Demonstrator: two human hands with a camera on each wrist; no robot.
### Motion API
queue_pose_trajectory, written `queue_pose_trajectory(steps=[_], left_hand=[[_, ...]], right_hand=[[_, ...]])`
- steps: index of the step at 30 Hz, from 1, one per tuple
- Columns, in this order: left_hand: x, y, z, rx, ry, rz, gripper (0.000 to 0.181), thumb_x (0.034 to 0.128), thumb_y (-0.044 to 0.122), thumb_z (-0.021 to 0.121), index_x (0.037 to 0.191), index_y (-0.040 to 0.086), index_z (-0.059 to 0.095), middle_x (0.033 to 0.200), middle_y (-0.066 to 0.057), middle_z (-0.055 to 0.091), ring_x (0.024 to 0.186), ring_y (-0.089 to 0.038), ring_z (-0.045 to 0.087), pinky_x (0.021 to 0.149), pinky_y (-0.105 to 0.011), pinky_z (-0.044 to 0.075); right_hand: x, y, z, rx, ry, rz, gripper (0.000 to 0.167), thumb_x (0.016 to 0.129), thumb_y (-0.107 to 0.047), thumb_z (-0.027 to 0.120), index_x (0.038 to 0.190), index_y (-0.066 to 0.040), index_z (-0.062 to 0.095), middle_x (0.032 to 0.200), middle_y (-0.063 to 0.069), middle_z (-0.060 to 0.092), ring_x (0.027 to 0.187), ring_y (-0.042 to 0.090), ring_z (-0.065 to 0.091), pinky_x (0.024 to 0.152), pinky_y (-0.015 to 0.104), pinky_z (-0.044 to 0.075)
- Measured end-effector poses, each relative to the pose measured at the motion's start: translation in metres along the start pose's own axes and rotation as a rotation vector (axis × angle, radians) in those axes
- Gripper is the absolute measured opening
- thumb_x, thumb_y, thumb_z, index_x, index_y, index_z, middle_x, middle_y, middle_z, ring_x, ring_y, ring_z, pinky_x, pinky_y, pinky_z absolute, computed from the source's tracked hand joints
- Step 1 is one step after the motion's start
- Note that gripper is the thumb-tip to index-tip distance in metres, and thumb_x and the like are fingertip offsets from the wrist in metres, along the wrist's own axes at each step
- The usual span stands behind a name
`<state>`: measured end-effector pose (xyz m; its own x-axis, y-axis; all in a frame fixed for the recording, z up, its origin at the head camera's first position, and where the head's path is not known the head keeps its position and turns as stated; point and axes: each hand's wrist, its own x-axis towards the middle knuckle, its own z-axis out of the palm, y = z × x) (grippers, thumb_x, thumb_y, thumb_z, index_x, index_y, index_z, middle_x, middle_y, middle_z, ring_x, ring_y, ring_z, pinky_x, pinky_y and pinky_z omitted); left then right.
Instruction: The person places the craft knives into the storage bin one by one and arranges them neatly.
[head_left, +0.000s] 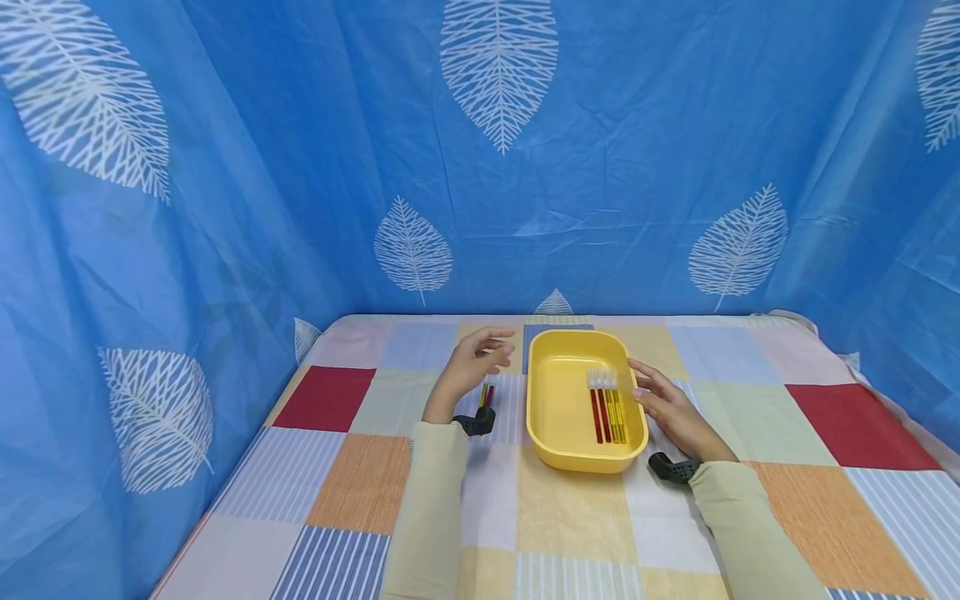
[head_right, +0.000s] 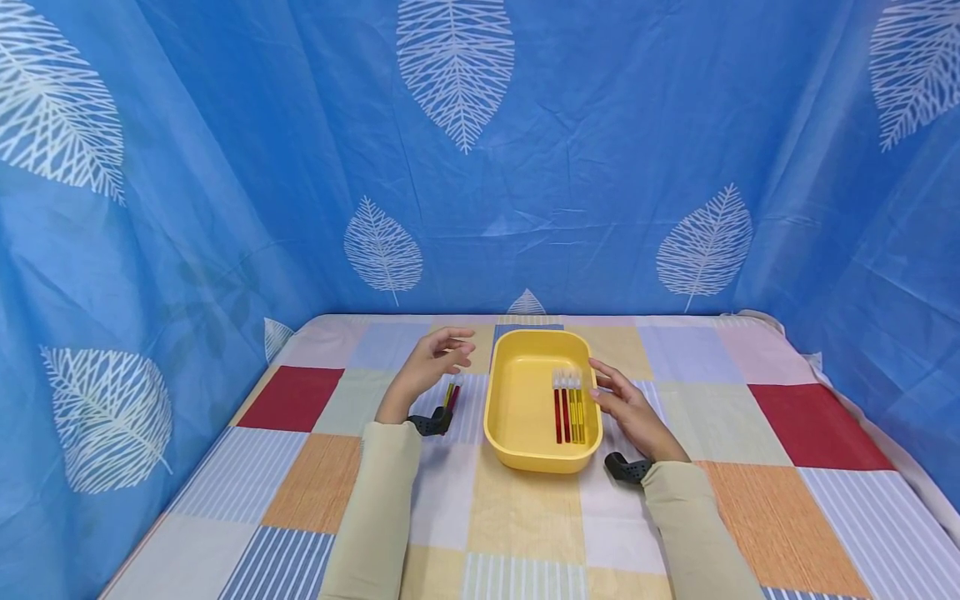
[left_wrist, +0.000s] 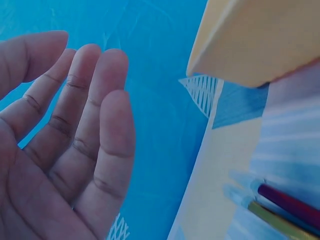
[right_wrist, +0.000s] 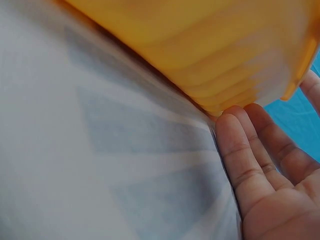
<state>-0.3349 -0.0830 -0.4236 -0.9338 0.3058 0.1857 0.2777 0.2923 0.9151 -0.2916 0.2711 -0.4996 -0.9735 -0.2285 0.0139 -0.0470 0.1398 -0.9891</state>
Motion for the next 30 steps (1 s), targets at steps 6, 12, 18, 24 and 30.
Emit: queue_pose_trajectory(steps=[6,12,18,24,30], left_hand=[[-0.006,-0.008,-0.006,-0.010,0.033,-0.019,0.043,0.1094,0.021,0.067,0.147,0.000,0.064,0.132,-0.024,0.071,0.107,-0.037,0.075,0.094,-0.047,0.064],[-0.009,-0.015,-0.010,-0.028,0.051,-0.019,0.044,0.1087,0.021,0.068,0.146,-0.002,0.063,0.131,-0.024,0.071,0.104,-0.036,0.075,0.094,-0.046,0.064],[-0.009,-0.026,-0.011,-0.062,0.054,-0.059,0.044,0.1091,0.018,0.067,0.147,-0.003,0.061,0.129,-0.024,0.071,0.104,-0.033,0.075,0.094,-0.045,0.064],[-0.012,-0.038,-0.014,-0.087,0.073,-0.082,0.042,0.1093,0.014,0.066,0.146,-0.005,0.061,0.129,-0.027,0.070,0.106,-0.037,0.074,0.094,-0.048,0.063],[-0.015,-0.048,-0.016,-0.095,0.089,-0.125,0.043,0.1086,0.010,0.066,0.147,-0.009,0.058,0.129,-0.031,0.069,0.107,-0.040,0.074,0.095,-0.051,0.063]], right_hand=[[0.000,0.000,0.001,0.000,-0.003,0.001,0.068,0.115,-0.023,0.054,0.172,-0.006,0.021,0.165,0.034,0.032,0.134,0.018,0.051,0.127,0.070,0.022],[0.002,0.001,0.001,0.006,0.001,0.011,0.069,0.115,-0.023,0.054,0.172,-0.006,0.020,0.165,0.035,0.031,0.148,0.047,0.036,0.126,0.072,0.021],[0.001,0.001,0.000,-0.002,-0.001,0.013,0.069,0.115,-0.024,0.055,0.173,-0.006,0.020,0.165,0.034,0.032,0.133,0.018,0.051,0.127,0.070,0.022],[0.000,0.001,-0.002,-0.012,-0.002,0.015,0.069,0.116,-0.024,0.054,0.173,-0.006,0.020,0.164,0.032,0.033,0.118,-0.004,0.053,0.127,0.066,0.025],[0.000,0.000,-0.002,-0.029,-0.016,-0.001,0.068,0.116,-0.023,0.052,0.173,-0.005,0.020,0.165,0.032,0.033,0.120,-0.004,0.052,0.126,0.061,0.030]])
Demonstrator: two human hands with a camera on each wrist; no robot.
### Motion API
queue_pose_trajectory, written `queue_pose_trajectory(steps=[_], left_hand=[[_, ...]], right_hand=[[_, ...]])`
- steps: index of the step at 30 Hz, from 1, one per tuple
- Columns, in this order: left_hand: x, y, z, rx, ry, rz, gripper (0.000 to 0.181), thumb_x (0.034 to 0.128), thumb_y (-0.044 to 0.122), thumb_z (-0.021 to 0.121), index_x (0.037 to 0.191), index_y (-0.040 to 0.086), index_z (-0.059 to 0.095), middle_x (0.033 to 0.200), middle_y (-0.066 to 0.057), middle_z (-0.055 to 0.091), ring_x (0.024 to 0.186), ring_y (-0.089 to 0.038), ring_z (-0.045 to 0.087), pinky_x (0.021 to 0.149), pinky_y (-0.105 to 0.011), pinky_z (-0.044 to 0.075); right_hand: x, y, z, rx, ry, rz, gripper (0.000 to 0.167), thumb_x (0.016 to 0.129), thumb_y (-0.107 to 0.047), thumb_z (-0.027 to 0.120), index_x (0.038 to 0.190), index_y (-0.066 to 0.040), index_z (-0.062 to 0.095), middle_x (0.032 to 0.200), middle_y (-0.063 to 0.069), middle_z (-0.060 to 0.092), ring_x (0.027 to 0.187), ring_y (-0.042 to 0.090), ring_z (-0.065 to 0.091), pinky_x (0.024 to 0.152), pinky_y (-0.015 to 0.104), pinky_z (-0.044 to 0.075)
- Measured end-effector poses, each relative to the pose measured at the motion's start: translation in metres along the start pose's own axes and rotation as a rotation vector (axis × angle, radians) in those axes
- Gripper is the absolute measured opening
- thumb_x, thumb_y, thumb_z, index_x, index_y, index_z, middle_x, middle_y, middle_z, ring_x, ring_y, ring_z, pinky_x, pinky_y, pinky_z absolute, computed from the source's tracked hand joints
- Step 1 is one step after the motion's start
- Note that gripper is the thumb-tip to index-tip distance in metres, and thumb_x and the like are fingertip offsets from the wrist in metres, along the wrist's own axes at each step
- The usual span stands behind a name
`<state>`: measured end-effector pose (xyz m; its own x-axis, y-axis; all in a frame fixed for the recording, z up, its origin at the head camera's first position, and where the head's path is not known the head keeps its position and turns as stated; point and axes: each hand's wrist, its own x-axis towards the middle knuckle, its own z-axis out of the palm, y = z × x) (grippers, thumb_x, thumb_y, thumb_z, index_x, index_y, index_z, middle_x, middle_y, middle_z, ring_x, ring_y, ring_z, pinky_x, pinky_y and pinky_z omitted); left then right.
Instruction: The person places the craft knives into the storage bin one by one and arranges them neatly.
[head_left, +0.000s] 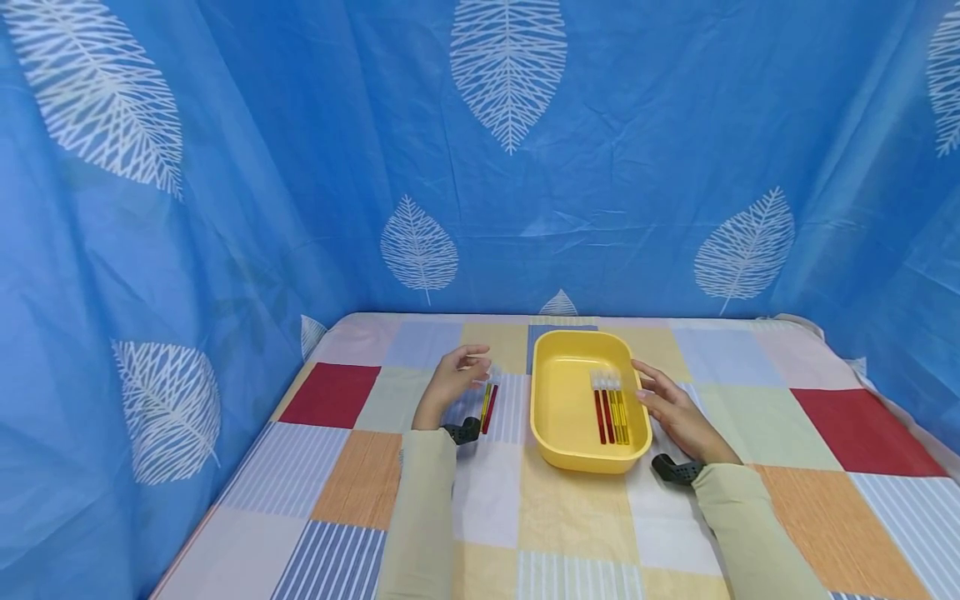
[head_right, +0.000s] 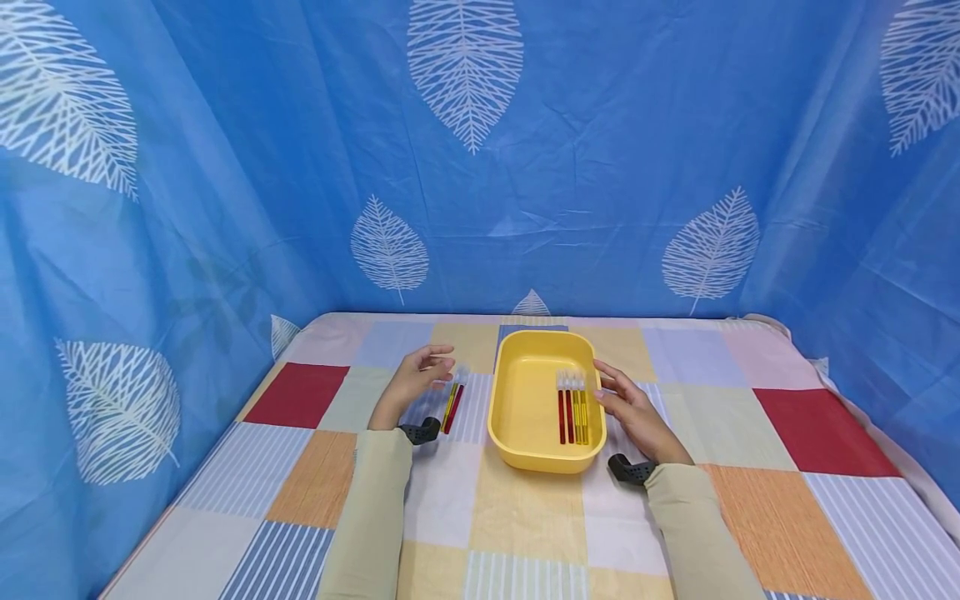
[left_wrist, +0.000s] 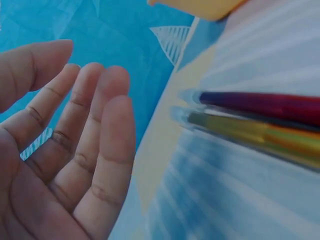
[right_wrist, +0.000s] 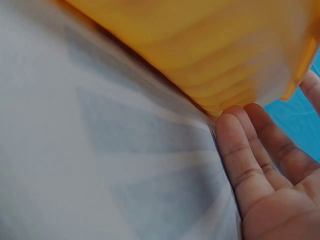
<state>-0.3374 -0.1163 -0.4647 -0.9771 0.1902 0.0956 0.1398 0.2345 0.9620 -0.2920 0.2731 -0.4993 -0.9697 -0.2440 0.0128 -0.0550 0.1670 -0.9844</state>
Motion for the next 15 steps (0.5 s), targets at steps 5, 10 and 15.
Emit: queue_pose_trajectory(steps=[5,10,15], left_hand=[[-0.001,-0.010,0.000,0.037,-0.007,-0.013,0.042,0.1087,0.007,0.063,0.146,-0.011,0.058,0.130,-0.031,0.068,0.108,-0.042,0.073,0.091,-0.049,0.065],[-0.003,-0.016,0.002,0.057,-0.010,-0.057,0.043,0.1059,0.006,0.065,0.145,-0.010,0.059,0.131,-0.031,0.067,0.107,-0.042,0.072,0.089,-0.046,0.065],[-0.004,-0.018,0.004,0.075,0.010,-0.136,0.040,0.1057,0.006,0.067,0.143,-0.009,0.062,0.127,-0.028,0.069,0.107,-0.039,0.073,0.088,-0.042,0.065]], right_hand=[[0.000,0.000,0.001,0.022,-0.006,-0.007,0.068,0.116,-0.022,0.052,0.173,-0.005,0.019,0.165,0.034,0.032,0.120,-0.004,0.051,0.125,0.069,0.024],[0.000,0.001,0.001,0.018,-0.002,0.002,0.069,0.116,-0.023,0.052,0.173,-0.006,0.018,0.165,0.034,0.032,0.124,0.003,0.052,0.125,0.070,0.025],[0.001,0.001,0.001,0.028,0.001,0.004,0.069,0.115,-0.022,0.054,0.173,-0.005,0.019,0.165,0.034,0.031,0.138,0.025,0.047,0.125,0.074,0.022]])
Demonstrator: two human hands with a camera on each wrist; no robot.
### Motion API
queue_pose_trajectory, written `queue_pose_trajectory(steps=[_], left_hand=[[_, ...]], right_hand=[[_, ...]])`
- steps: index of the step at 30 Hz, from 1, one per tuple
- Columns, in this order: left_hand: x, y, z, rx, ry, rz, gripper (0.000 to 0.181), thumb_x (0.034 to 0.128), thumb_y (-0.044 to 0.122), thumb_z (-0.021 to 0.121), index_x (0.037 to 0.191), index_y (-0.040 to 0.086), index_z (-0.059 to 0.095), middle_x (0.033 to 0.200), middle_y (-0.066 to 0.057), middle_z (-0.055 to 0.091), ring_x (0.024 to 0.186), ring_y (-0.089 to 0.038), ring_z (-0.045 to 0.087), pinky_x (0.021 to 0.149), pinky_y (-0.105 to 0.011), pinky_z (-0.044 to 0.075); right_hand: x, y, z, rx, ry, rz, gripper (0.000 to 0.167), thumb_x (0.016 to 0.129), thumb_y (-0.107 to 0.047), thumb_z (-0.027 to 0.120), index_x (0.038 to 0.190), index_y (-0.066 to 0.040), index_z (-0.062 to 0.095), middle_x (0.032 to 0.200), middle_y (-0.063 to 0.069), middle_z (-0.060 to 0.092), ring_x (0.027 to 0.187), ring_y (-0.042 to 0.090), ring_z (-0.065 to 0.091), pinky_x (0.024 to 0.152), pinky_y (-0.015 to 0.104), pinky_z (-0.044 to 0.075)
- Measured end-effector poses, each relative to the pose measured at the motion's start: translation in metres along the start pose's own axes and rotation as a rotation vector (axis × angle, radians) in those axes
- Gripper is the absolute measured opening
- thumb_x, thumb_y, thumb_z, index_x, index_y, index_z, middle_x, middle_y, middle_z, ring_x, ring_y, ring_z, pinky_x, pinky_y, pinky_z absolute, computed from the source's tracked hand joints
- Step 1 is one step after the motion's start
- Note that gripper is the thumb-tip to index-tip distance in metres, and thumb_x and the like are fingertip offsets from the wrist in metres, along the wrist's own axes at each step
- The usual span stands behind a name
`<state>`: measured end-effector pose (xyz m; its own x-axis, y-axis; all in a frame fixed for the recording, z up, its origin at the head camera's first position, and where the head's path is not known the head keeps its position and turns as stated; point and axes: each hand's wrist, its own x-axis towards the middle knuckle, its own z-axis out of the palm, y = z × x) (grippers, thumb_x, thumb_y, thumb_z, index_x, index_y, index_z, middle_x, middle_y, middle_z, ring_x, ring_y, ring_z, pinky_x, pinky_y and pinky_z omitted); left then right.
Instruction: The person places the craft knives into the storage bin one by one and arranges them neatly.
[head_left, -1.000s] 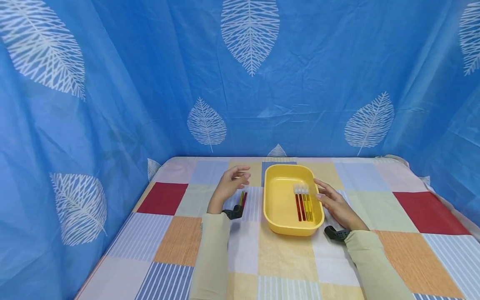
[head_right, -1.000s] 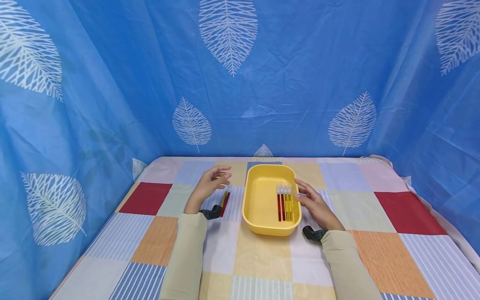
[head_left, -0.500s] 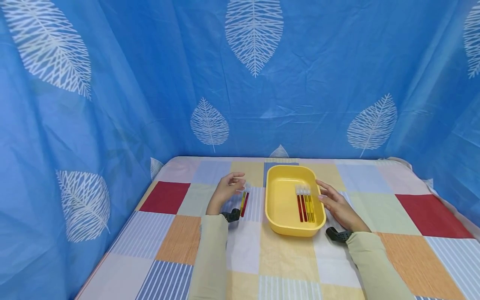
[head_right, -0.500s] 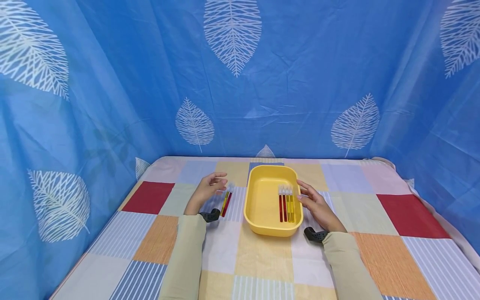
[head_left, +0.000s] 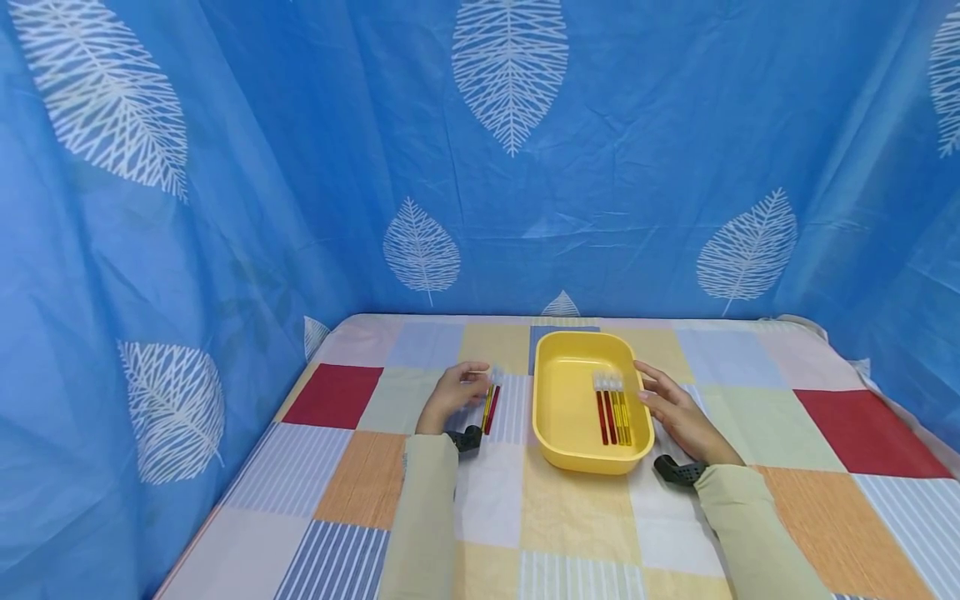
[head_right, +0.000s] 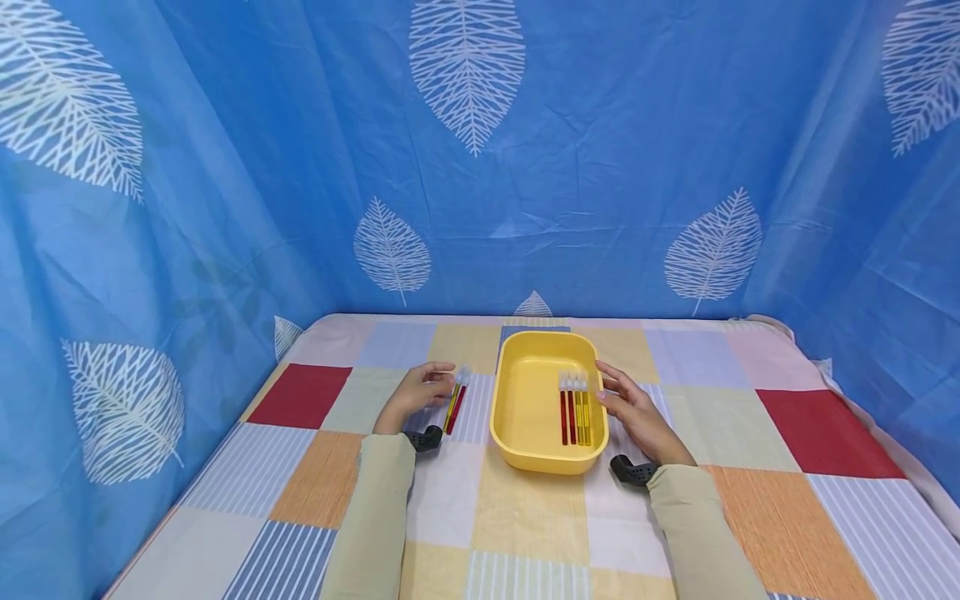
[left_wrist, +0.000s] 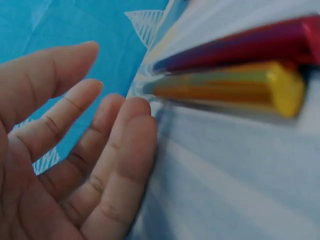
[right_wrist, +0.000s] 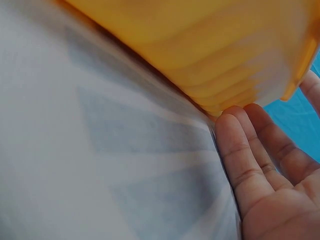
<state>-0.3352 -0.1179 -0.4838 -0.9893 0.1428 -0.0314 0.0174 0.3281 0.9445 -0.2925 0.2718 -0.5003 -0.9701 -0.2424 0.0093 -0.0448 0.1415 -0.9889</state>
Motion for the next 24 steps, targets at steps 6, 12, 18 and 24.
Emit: queue_pose_trajectory(steps=[6,12,18,24], left_hand=[[0.000,-0.003,0.002,0.068,0.022,-0.038,0.038,0.1023,0.002,0.072,0.137,-0.011,0.066,0.122,-0.025,0.071,0.099,-0.032,0.075,0.086,-0.037,0.066],[-0.001,-0.001,0.005,0.119,0.025,-0.074,0.040,0.0983,-0.002,0.075,0.136,-0.010,0.068,0.121,-0.021,0.072,0.091,-0.023,0.072,0.080,-0.032,0.065],[-0.001,0.002,0.009,0.153,0.024,-0.078,0.041,0.0993,0.000,0.075,0.138,-0.010,0.067,0.127,-0.023,0.071,0.100,-0.029,0.074,0.082,-0.034,0.066],[0.000,0.002,0.013,0.155,0.041,-0.087,0.043,0.0971,-0.002,0.078,0.138,-0.010,0.068,0.129,-0.024,0.069,0.107,-0.033,0.074,0.083,-0.036,0.067]], right_hand=[[0.000,0.001,-0.001,0.000,-0.002,-0.011,0.069,0.115,-0.022,0.053,0.173,-0.005,0.019,0.165,0.034,0.031,0.126,0.006,0.049,0.125,0.072,0.022],[0.000,0.002,-0.001,0.004,-0.005,-0.013,0.069,0.115,-0.022,0.054,0.173,-0.006,0.019,0.166,0.035,0.030,0.126,0.005,0.048,0.125,0.074,0.020],[0.000,0.002,-0.002,0.006,-0.005,-0.015,0.069,0.115,-0.022,0.053,0.173,-0.006,0.019,0.166,0.034,0.030,0.129,0.009,0.048,0.125,0.075,0.020],[0.000,0.001,-0.001,0.005,-0.001,-0.014,0.068,0.115,-0.021,0.054,0.173,-0.006,0.020,0.166,0.035,0.030,0.133,0.015,0.049,0.125,0.075,0.019]])
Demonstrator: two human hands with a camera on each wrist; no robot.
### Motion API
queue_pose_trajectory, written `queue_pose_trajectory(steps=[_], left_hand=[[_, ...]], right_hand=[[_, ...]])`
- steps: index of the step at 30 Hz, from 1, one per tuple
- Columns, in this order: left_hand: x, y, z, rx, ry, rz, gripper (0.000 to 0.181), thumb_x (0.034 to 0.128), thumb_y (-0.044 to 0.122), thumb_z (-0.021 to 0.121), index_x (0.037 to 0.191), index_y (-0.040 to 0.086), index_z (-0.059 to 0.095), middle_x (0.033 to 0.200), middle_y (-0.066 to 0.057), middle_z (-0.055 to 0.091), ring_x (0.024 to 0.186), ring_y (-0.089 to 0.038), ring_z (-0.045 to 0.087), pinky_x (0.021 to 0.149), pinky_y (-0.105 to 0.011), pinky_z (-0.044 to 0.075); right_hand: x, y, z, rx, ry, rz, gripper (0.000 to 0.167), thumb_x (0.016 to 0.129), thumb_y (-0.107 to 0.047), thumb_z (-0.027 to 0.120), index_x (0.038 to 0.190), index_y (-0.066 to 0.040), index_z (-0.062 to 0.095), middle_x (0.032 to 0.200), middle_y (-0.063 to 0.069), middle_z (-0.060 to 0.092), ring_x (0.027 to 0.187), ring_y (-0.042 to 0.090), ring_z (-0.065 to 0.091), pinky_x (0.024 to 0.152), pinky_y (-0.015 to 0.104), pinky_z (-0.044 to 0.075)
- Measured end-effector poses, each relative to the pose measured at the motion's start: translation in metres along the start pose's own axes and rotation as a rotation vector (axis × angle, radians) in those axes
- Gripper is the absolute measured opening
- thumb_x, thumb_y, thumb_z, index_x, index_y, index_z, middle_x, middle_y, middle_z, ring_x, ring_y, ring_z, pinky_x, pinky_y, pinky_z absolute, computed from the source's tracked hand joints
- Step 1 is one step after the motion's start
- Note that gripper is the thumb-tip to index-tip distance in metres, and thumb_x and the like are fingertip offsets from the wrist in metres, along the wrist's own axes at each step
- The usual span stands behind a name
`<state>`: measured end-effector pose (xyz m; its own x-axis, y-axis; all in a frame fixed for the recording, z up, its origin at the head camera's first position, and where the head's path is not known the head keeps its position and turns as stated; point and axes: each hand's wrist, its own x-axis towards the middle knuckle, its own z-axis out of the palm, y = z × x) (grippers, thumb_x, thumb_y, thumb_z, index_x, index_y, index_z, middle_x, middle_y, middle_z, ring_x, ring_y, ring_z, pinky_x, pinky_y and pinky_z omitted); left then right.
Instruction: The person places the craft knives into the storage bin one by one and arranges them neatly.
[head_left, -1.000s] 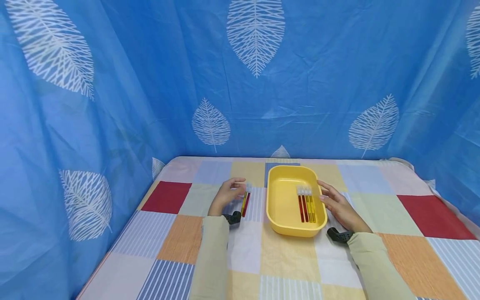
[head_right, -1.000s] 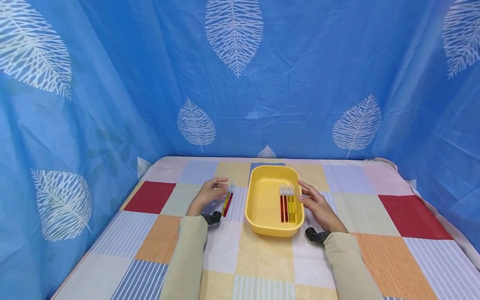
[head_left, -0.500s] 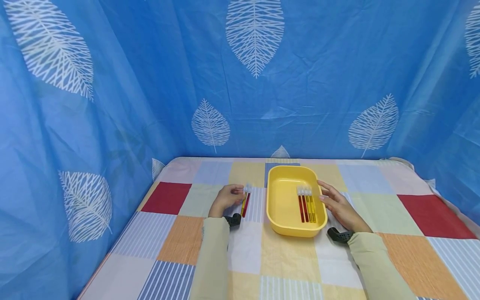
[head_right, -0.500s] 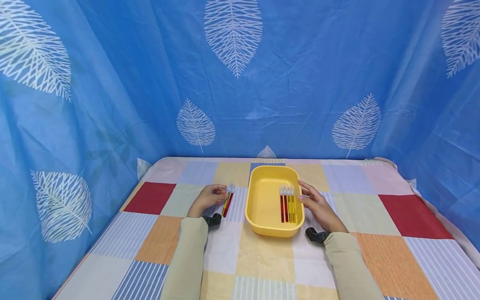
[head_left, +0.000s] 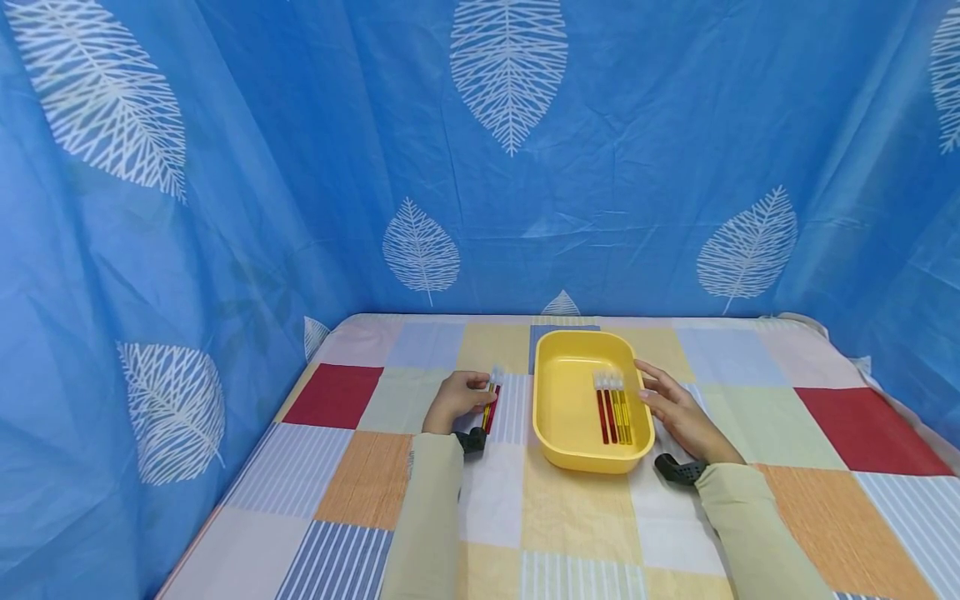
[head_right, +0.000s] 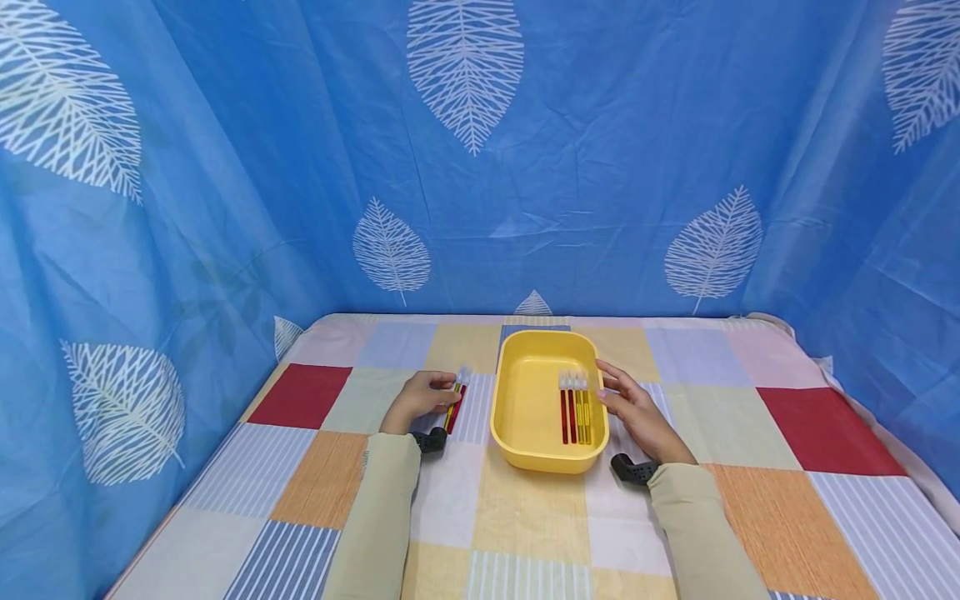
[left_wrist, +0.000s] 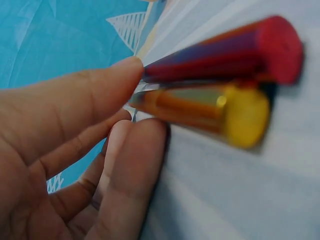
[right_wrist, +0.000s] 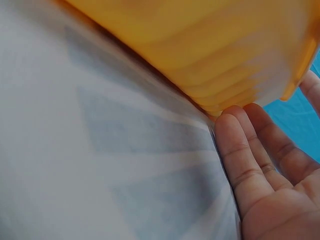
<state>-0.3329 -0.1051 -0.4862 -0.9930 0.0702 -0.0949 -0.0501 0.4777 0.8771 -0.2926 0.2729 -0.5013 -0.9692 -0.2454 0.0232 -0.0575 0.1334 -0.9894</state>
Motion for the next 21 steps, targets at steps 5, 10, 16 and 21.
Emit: queue_pose_trajectory(steps=[5,10,16,21], left_hand=[[0.0004,0.0010,0.0018,-0.013,0.028,-0.028,0.043,0.0952,-0.004,0.079,0.137,-0.009,0.069,0.129,-0.023,0.070,0.101,-0.028,0.073,0.082,-0.035,0.067],[0.0015,-0.0001,0.0013,-0.018,0.025,-0.039,0.042,0.0961,-0.006,0.078,0.137,-0.008,0.069,0.129,-0.023,0.070,0.094,-0.024,0.072,0.080,-0.033,0.066],[-0.0002,0.0016,-0.0018,-0.017,-0.015,-0.018,0.042,0.0979,-0.006,0.074,0.139,-0.010,0.067,0.131,-0.025,0.069,0.098,-0.030,0.076,0.081,-0.034,0.066],[-0.0007,0.0023,-0.0022,-0.009,-0.021,0.001,0.039,0.0998,-0.004,0.069,0.138,-0.011,0.066,0.128,-0.025,0.070,0.103,-0.036,0.076,0.083,-0.037,0.066]], right_hand=[[0.0005,-0.0001,-0.0004,0.001,-0.001,-0.004,0.068,0.115,-0.021,0.053,0.172,-0.005,0.020,0.166,0.035,0.030,0.122,0.000,0.050,0.125,0.073,0.020],[0.0013,-0.0001,-0.0002,-0.003,0.001,0.012,0.068,0.115,-0.022,0.053,0.173,-0.006,0.020,0.167,0.033,0.030,0.135,0.018,0.048,0.126,0.071,0.023],[0.0022,-0.0007,0.0001,-0.003,0.003,0.017,0.069,0.115,-0.022,0.054,0.173,-0.006,0.020,0.167,0.034,0.029,0.147,0.044,0.037,0.126,0.072,0.021],[0.0019,-0.0008,-0.0005,-0.013,0.006,0.017,0.069,0.115,-0.023,0.054,0.173,-0.006,0.020,0.167,0.033,0.030,0.140,0.027,0.046,0.127,0.066,0.026]])
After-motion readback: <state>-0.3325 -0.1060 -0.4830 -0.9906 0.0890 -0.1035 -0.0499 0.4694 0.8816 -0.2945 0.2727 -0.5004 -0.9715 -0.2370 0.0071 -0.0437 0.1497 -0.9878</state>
